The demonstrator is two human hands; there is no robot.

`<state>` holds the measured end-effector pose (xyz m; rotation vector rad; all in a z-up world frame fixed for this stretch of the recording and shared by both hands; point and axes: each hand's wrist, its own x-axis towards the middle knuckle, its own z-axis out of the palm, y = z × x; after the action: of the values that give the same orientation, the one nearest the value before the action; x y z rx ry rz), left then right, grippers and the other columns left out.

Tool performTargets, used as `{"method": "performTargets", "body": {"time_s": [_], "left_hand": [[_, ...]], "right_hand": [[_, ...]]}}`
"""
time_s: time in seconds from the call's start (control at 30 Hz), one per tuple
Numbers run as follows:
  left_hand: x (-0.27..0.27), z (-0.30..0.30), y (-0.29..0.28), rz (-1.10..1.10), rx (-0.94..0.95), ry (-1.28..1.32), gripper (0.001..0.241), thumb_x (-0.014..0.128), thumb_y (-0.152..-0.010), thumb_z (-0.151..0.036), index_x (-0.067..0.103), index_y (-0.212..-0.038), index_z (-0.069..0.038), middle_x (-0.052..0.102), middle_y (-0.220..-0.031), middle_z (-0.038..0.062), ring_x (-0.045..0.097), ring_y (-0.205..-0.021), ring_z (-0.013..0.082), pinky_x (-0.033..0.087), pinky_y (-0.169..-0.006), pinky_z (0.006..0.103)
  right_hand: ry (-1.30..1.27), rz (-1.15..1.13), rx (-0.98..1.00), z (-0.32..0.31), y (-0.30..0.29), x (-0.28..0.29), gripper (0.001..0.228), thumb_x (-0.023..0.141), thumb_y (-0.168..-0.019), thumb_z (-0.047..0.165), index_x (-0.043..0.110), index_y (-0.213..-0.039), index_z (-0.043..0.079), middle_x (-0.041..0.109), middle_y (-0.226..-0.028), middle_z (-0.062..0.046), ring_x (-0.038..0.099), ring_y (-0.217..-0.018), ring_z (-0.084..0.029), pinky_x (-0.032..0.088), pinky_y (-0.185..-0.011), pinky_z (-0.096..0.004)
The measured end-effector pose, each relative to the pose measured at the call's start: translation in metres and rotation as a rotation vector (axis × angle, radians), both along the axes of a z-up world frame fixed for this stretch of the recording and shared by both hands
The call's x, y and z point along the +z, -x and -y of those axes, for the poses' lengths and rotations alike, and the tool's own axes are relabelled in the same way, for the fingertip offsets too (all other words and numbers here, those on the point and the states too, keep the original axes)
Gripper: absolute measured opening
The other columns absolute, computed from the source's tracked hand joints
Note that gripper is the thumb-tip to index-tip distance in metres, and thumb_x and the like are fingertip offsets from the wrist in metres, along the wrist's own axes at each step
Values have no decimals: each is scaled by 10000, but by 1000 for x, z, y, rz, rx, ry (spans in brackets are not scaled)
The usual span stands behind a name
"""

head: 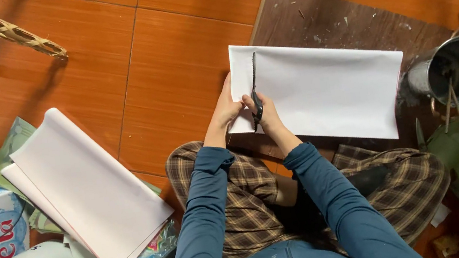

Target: Cutting sheets of paper into smaller rectangular strips using scissors.

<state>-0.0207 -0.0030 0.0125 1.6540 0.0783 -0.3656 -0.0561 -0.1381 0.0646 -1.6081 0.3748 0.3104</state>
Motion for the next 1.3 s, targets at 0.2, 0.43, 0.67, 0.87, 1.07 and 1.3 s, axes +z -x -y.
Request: {"method": "performTargets", "body": {"time_s": [0.2, 0.43, 0.67, 0.87, 1.07, 1.3], "left_hand": [[10, -2, -3, -51, 19, 24, 1045, 707, -687, 41, 289, -1619, -183, 375, -1601, 222, 313, -1490, 428, 328, -1197, 535], [45, 3, -3, -53, 67, 67, 1032, 703, -696, 40, 290, -1620, -155, 344, -1615, 230, 309, -1496, 416, 320, -1192, 533], [41, -2, -9, -80, 105, 95, 1017, 697, -710, 39, 288, -1618, -168, 355, -1605, 243, 316, -1489, 422, 369, -1170, 511], [55, -3, 1, -55, 126, 165, 1008, 714, -727, 56, 270, -1617, -107, 330, -1591, 309, 288, -1484, 463, 342, -1164, 565], [44, -6, 3, -93, 206, 263, 1016, 713, -762, 114, 245, -1627, -140, 322, -1607, 271, 292, -1486, 421, 352, -1159, 548], [13, -16, -2, -102, 222, 178, 1058, 633, -711, 168, 224, -1633, -151, 293, -1619, 264, 242, -1513, 416, 289, -1196, 565]], "right_hand": [[-69, -75, -13, 6, -4, -1, 443, 821, -877, 530, 652, -792, 130, 573, -608, 20, 596, -631, -73, 476, -524, -181], [-124, -137, 30, 16, -40, -46, 589, 776, -903, 630, 653, -1115, 94, 656, -963, -93, 715, -941, -209, 605, -643, -344], [8, 1, -45, -3, -35, 2, 431, 839, -850, 501, 637, -708, 148, 542, -595, 34, 532, -663, -91, 407, -582, -196], [-201, -211, -17, 6, -55, 6, 553, 889, -802, 534, 631, -902, 56, 544, -662, -31, 614, -623, -157, 558, -539, -278], [-278, -201, 8, -6, -63, 0, 654, 892, -814, 564, 651, -1044, 2, 573, -761, -67, 655, -687, -187, 588, -551, -329], [47, 0, 50, 2, -59, -31, 492, 876, -830, 497, 741, -1032, 69, 613, -671, -65, 598, -664, -137, 506, -595, -231]]}}
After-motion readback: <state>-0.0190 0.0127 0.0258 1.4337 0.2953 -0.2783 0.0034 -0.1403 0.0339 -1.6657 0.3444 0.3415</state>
